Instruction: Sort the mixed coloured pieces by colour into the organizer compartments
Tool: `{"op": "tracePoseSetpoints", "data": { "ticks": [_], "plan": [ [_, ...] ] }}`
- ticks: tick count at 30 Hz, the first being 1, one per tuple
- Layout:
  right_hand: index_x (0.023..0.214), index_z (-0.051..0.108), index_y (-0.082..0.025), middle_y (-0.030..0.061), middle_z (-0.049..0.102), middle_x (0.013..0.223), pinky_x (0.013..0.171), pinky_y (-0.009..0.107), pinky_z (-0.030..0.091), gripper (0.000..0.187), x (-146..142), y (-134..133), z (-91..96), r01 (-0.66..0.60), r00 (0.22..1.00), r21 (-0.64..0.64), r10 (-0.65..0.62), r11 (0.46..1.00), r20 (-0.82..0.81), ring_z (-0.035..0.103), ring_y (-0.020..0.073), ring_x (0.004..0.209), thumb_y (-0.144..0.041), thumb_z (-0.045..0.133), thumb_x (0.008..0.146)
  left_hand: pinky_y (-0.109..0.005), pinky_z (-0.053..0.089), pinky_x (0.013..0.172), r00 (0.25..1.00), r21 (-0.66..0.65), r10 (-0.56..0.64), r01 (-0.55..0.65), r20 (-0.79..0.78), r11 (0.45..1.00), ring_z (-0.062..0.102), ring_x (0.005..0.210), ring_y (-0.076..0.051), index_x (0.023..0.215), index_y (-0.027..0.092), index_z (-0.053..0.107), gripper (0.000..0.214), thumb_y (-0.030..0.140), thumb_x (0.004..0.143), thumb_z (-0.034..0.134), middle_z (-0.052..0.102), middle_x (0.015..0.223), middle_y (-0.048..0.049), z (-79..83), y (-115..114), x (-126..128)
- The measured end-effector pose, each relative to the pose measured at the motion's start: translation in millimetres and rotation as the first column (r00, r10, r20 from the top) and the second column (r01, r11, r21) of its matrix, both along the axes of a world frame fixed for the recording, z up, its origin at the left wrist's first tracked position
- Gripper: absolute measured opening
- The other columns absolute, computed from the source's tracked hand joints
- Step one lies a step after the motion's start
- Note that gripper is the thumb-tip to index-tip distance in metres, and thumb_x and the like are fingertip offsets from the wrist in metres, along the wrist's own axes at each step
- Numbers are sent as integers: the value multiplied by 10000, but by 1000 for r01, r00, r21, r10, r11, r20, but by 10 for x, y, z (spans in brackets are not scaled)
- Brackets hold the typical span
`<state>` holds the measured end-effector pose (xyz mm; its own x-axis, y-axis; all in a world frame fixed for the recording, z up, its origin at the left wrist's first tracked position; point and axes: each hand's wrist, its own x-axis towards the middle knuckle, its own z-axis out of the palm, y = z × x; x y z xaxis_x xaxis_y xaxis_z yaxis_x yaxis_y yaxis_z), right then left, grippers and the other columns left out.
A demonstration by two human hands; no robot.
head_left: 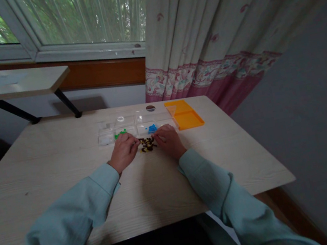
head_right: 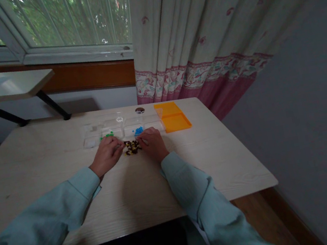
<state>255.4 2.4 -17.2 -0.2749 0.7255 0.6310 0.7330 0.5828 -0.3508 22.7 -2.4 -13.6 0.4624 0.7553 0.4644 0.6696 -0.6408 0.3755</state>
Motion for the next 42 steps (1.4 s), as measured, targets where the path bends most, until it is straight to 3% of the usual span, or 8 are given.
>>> {"op": "tracePoseSetpoints", "data": {
  "ticks": [7,20,25,31,37,42],
  "plan": [
    [821,716,-220,34,713,832,821,339,420,246,0,-7,14,-16,1000,-7,16,1000,-15,589,179,842,-356,548,937,-435,404,860,994,-9,9,-10,-113,1000,481,970,-266,955,210,657,159,336,874,602,566,984,-88,35,-59,-45],
    [834,714,-220,50,716,865,821,355,401,234,-12,-10,19,-21,1000,-59,21,998,-5,586,198,871,-351,549,936,-418,401,832,993,16,37,-35,-109,999,483,923,-255,851,187,637,190,341,915,546,572,917,-86,31,-51,-35],
    [837,714,-218,50,710,870,826,360,410,196,-36,-34,20,-63,998,-21,64,998,15,583,203,877,-319,568,920,-394,410,836,999,25,38,-39,26,999,496,917,-239,860,180,631,199,331,930,521,575,884,-78,-3,-18,-26],
    [1083,688,-244,55,700,964,928,369,394,235,-252,-165,85,-136,989,47,133,990,66,581,206,972,-375,588,915,-344,436,814,946,-70,20,3,324,998,525,877,-193,794,188,596,211,323,933,513,570,852,-49,15,-1,45],
    [975,678,-231,49,699,953,950,374,374,209,-383,-241,118,-33,999,98,30,995,36,577,206,992,-406,579,919,-313,440,749,885,-186,26,69,465,980,524,820,-172,767,187,598,253,367,928,524,549,817,-39,61,-46,115],
    [934,686,-242,31,701,915,930,361,371,185,-379,-251,119,-27,998,130,20,991,54,575,194,966,-389,574,926,-312,441,775,881,-213,10,103,473,972,532,832,-167,771,189,614,298,409,942,507,560,827,-42,68,-69,127]
  ]
}}
